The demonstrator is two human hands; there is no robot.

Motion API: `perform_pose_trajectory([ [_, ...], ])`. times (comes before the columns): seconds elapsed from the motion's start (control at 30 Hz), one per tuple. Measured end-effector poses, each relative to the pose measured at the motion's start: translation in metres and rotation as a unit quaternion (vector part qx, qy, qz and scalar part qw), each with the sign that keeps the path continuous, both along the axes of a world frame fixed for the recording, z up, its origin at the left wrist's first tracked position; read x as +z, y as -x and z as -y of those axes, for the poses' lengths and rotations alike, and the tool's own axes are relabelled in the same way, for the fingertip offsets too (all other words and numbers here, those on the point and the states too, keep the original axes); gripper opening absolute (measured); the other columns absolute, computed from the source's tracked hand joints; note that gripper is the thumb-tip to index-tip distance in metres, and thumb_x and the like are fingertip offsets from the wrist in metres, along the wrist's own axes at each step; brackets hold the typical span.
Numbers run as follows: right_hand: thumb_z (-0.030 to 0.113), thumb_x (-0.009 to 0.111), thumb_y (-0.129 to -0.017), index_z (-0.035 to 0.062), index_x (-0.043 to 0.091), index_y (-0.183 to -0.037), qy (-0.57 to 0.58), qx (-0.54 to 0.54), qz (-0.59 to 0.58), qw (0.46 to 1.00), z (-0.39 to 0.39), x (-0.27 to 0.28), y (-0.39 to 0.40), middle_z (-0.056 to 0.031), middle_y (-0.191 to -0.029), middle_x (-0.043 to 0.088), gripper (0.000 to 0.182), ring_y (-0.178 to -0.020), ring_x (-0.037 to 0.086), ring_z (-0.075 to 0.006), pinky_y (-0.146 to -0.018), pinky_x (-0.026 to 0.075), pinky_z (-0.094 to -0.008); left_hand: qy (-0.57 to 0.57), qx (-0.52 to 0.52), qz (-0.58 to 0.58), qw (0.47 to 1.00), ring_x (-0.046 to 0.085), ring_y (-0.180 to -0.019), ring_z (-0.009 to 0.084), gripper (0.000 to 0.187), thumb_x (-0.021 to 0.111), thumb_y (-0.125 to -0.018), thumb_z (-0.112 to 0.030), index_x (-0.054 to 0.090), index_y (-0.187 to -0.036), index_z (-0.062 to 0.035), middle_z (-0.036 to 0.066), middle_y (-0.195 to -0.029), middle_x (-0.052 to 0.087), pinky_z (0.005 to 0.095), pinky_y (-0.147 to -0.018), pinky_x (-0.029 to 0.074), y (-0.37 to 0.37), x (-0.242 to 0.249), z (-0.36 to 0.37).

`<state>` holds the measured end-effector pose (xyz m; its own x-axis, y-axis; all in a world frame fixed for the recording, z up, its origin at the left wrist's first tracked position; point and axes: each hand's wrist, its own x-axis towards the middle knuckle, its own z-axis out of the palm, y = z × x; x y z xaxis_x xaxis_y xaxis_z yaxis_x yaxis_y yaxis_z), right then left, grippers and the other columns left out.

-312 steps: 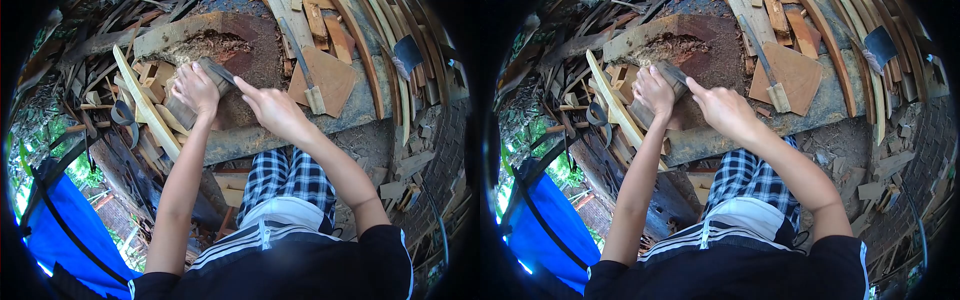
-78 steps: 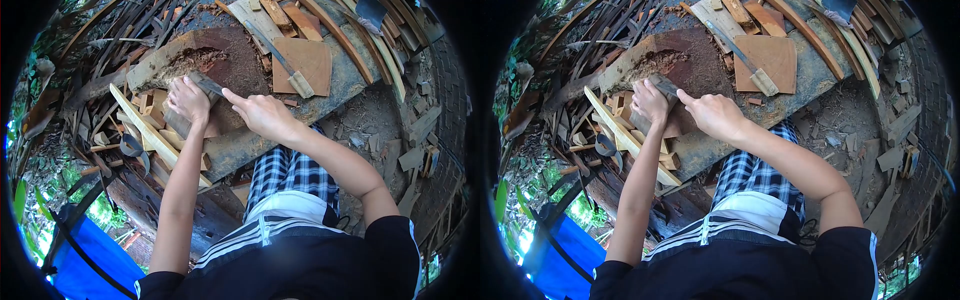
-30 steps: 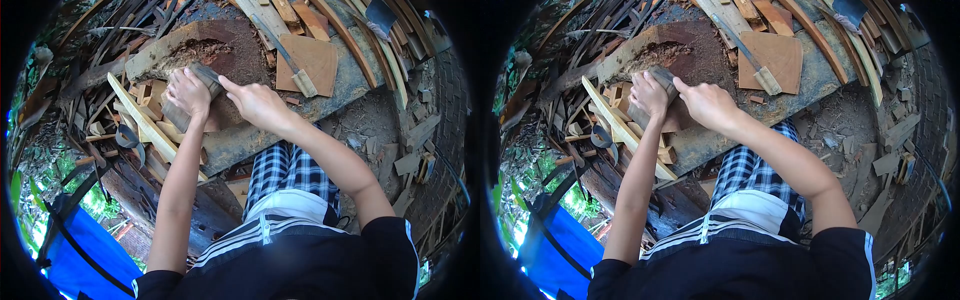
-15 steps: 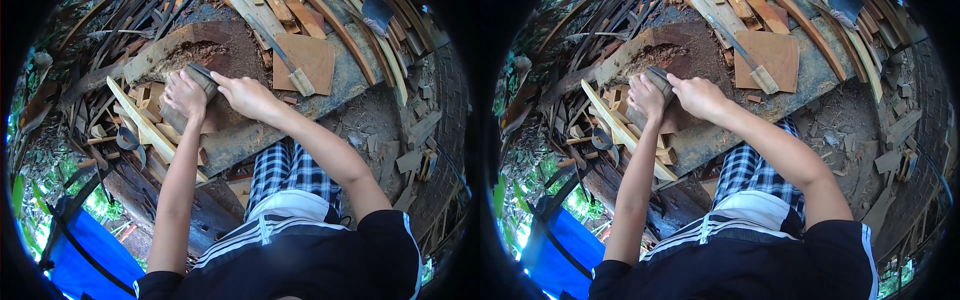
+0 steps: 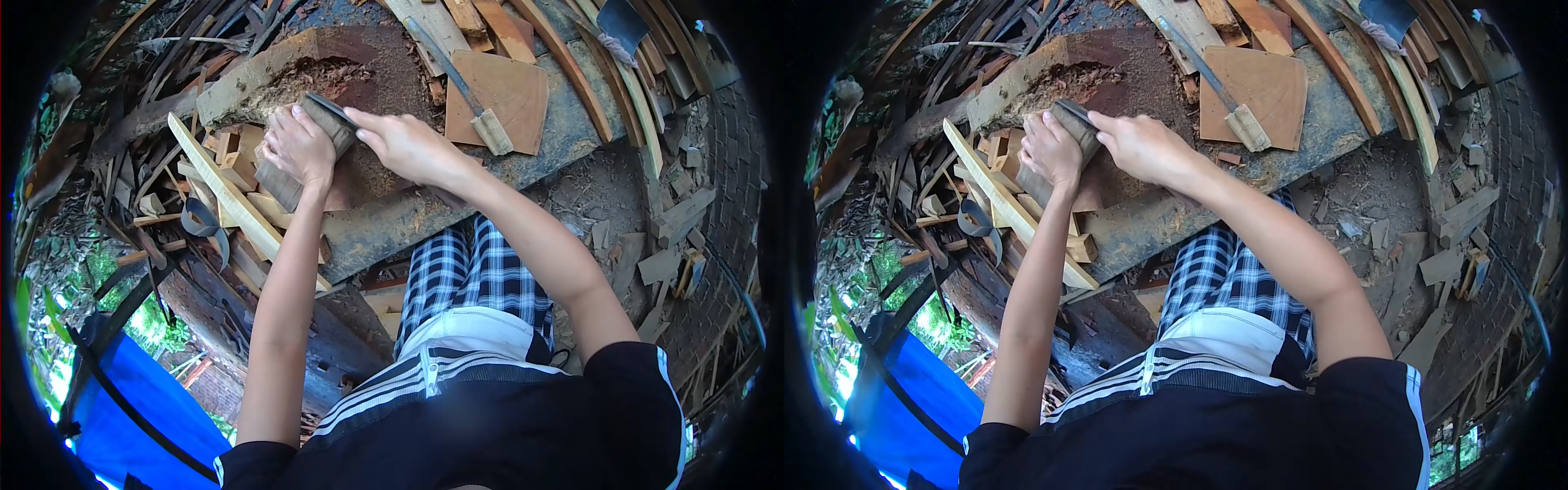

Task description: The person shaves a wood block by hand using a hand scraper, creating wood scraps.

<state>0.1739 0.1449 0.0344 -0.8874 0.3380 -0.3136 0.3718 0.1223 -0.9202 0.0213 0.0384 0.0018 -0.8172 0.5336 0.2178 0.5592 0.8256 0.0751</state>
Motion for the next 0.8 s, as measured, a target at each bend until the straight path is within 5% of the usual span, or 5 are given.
perform_pose_trajectory([
  [0.17,0.023,0.046,-0.101,0.0102,0.048,-0.142,-0.039,-0.015,-0.017,0.999,0.003,0.004,-0.005,-0.0281,-0.1,0.066,0.042,-0.094,0.065,-0.0426,-0.084,0.051,-0.0483,0.015,0.017,0.033,0.999,0.054,-0.109,0.0333,0.034,0.035,-0.102,-0.032,0.057,-0.107,-0.0073,0.012,-0.109,0.06,0.0523,-0.104,0.029,-0.001,0.005,-0.004],
  [0.33,0.02,0.048,-0.101,0.0115,0.048,-0.142,-0.085,0.019,0.014,0.996,0.005,0.017,-0.019,-0.0248,-0.079,0.066,0.042,-0.067,0.066,-0.0394,-0.068,0.054,-0.0491,0.003,0.012,0.022,1.0,0.054,-0.109,0.0331,0.034,0.035,-0.102,-0.032,0.057,-0.108,-0.0073,0.012,-0.108,0.06,0.0524,-0.104,0.029,-0.001,0.003,-0.001],
  [0.5,0.023,0.054,-0.098,0.0152,0.044,-0.145,-0.179,0.006,0.01,0.984,0.025,0.016,-0.035,-0.0209,-0.07,0.064,0.049,-0.064,0.067,-0.0372,-0.057,0.056,-0.0472,-0.001,0.013,0.022,1.0,0.054,-0.109,0.0328,0.034,0.036,-0.101,-0.033,0.057,-0.108,-0.0075,0.012,-0.109,0.06,0.0524,-0.104,0.028,0.0,0.003,-0.003],
  [0.8,0.022,0.052,-0.098,0.0174,0.045,-0.144,-0.232,-0.034,-0.006,0.972,0.025,0.001,-0.018,-0.0207,-0.074,0.066,0.047,-0.064,0.068,-0.0359,-0.057,0.056,-0.0452,0.006,0.017,0.028,0.999,0.054,-0.108,0.0336,0.034,0.035,-0.102,-0.033,0.057,-0.106,-0.0072,0.012,-0.109,0.06,0.0524,-0.104,0.029,0.0,0.003,-0.001],
])
